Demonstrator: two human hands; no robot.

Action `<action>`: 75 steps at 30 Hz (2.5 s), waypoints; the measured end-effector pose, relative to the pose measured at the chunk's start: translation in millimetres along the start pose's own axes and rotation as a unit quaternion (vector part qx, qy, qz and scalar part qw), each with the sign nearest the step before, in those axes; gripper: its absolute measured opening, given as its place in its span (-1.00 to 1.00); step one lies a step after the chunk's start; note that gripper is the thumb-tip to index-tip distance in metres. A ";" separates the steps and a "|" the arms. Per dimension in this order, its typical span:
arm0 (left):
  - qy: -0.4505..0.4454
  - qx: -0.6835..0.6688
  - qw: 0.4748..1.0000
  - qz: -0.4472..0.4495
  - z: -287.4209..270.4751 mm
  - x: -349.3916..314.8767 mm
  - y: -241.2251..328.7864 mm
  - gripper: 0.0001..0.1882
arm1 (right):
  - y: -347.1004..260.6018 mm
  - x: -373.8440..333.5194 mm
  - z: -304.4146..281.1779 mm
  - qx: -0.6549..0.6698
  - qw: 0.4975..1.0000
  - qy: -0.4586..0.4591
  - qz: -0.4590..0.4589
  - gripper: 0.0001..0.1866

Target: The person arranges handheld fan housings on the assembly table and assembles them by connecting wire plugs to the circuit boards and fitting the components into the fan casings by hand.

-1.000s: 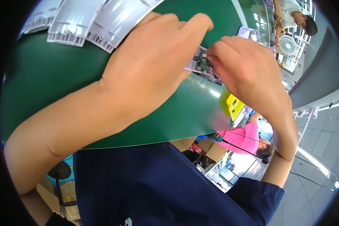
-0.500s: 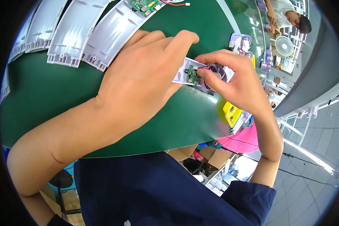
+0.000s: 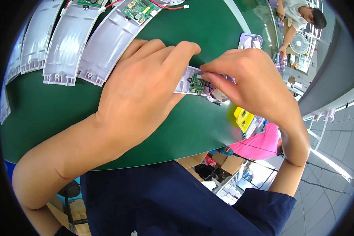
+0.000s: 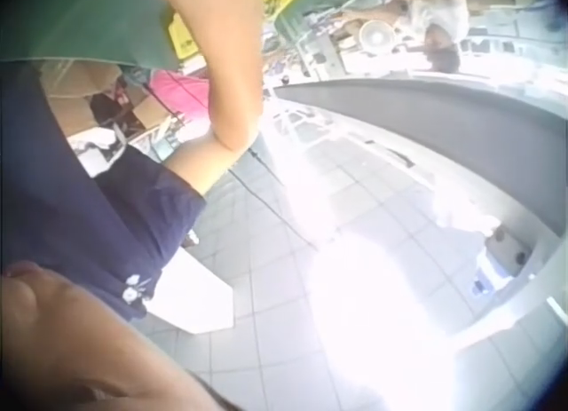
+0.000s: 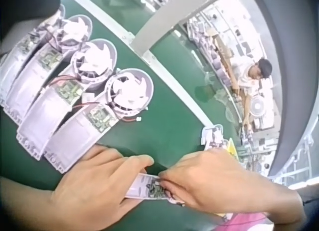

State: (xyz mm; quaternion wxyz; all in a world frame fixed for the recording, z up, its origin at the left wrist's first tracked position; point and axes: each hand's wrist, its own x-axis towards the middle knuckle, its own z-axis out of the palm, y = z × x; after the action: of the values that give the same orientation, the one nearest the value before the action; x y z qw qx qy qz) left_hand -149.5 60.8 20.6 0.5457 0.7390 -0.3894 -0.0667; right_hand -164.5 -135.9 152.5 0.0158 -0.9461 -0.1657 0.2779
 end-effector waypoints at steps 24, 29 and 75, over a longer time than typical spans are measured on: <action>-0.199 0.266 0.941 0.056 -5.1 -1.7 58.5 -0.13 | 52.8 -65.6 158.6 0.102 0.771 0.539 0.324 -0.18; -0.168 0.280 0.944 0.036 19.9 16.6 55.6 -0.16 | 76.4 -45.9 179.3 0.075 0.764 0.536 0.352 -0.17; -0.018 0.386 0.918 0.095 -71.1 37.9 11.3 -0.56 | -17.0 71.3 85.1 0.696 0.609 0.372 0.080 -0.72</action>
State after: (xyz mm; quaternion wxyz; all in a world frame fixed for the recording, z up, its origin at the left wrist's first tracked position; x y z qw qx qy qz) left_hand -91.9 88.7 70.8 0.2151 0.8505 -0.4627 0.1273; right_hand -158.5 -102.2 45.6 0.7077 -0.6816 0.1740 -0.0658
